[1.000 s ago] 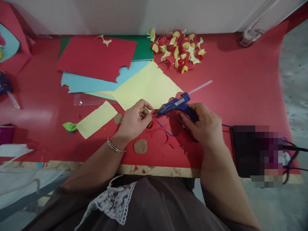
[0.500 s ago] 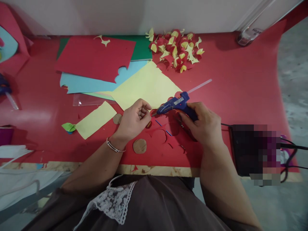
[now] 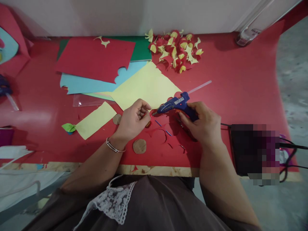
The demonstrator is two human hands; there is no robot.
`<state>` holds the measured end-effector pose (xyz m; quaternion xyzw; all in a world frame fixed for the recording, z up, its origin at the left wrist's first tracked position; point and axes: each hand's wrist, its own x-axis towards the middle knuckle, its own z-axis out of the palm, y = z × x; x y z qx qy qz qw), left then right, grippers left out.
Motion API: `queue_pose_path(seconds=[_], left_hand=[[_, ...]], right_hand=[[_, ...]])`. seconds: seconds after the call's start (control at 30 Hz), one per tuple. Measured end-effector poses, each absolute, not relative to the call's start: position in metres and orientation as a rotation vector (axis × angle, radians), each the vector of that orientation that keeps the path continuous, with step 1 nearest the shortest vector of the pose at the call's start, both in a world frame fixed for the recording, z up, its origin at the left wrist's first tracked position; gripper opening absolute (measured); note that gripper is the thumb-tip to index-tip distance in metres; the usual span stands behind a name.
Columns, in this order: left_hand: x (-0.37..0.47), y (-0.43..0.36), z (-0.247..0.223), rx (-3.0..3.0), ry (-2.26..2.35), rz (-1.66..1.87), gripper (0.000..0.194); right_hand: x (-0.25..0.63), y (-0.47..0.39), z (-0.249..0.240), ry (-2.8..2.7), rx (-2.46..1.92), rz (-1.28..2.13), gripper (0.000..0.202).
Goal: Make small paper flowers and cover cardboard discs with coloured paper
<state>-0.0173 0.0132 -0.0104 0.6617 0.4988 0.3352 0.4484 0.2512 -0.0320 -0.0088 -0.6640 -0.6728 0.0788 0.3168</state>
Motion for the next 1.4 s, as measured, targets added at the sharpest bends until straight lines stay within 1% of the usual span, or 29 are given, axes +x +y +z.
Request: queue_pose_path(seconds=[0.3, 0.43, 0.6, 0.73, 0.9, 1.07, 1.27, 1.4], left_hand=[[-0.018, 0.012, -0.008, 1.628, 1.215, 0.84, 0.016], [-0.016, 0.013, -0.008, 1.557, 1.169, 0.894, 0.015], [-0.012, 0.015, -0.005, 1.365, 1.027, 1.106, 0.012], [-0.01, 0.015, -0.004, 1.15, 0.919, 1.079, 0.019], [-0.007, 0.011, -0.003, 1.058, 0.914, 1.033, 0.03], [-0.003, 0.006, -0.002, 1.09, 0.903, 1.018, 0.029], [0.0, 0.003, 0.0, 1.136, 0.907, 1.009, 0.032], [0.001, 0.002, 0.003, 1.193, 0.95, 1.015, 0.035]], right_hand=[[0.252, -0.031, -0.01, -1.753, -1.724, 0.21, 0.025], [0.252, -0.031, -0.009, -1.704, -1.739, 0.272, 0.028], [0.253, -0.029, -0.008, -1.507, -1.831, 0.385, 0.032], [0.255, -0.025, -0.008, -1.306, -1.869, 0.431, 0.029], [0.266, -0.019, -0.007, -1.093, -1.928, 0.298, 0.028], [0.28, -0.013, -0.009, -1.021, -2.066, 0.205, 0.028], [0.292, -0.008, -0.024, -1.058, -2.151, 0.156, 0.032], [0.301, -0.008, -0.031, -1.185, -2.152, 0.018, 0.04]])
